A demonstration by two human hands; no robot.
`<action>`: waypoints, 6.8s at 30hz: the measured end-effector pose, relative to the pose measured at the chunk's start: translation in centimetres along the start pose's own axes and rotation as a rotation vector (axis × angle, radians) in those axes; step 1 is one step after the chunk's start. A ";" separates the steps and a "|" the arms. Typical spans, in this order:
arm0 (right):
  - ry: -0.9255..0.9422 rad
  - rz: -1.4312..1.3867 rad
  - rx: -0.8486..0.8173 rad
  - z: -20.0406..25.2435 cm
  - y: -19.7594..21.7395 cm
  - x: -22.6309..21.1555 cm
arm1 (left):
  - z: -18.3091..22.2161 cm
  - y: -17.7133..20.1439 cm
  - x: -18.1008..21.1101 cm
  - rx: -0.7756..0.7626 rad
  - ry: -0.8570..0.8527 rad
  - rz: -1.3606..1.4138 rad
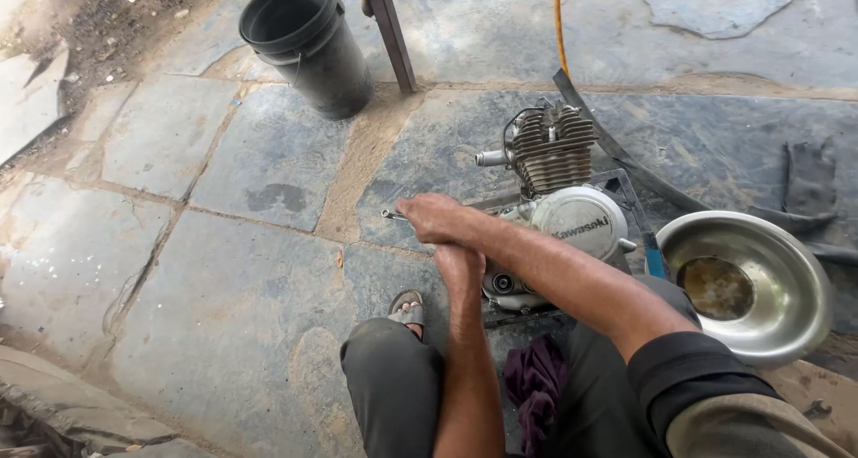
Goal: Using wrenches and hand tools to repair or assemble a motorcycle engine on the ground.
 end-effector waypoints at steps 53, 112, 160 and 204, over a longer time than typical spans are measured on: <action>-0.571 -0.442 0.486 5.5 8.3 5.5 | -0.4 1.1 -0.4 -0.195 0.179 0.325; -0.757 -0.527 0.183 3.8 4.2 10.7 | 1.4 2.4 5.3 -0.190 0.344 0.004; -0.681 -0.707 0.455 6.0 7.5 9.2 | 1.2 1.0 1.8 -0.184 0.332 0.272; -0.386 -0.216 0.202 6.4 9.3 2.9 | 1.4 0.6 0.2 -0.152 0.320 0.560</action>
Point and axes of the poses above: each hand's wrist, its own z-axis away from the middle knuckle, its own y-axis out of the back of the hand, x = y × z, the point moved 3 cm from there along -z, towards the middle knuckle, and after that the axes turned 7 degrees about x, right-handed, at the moved point
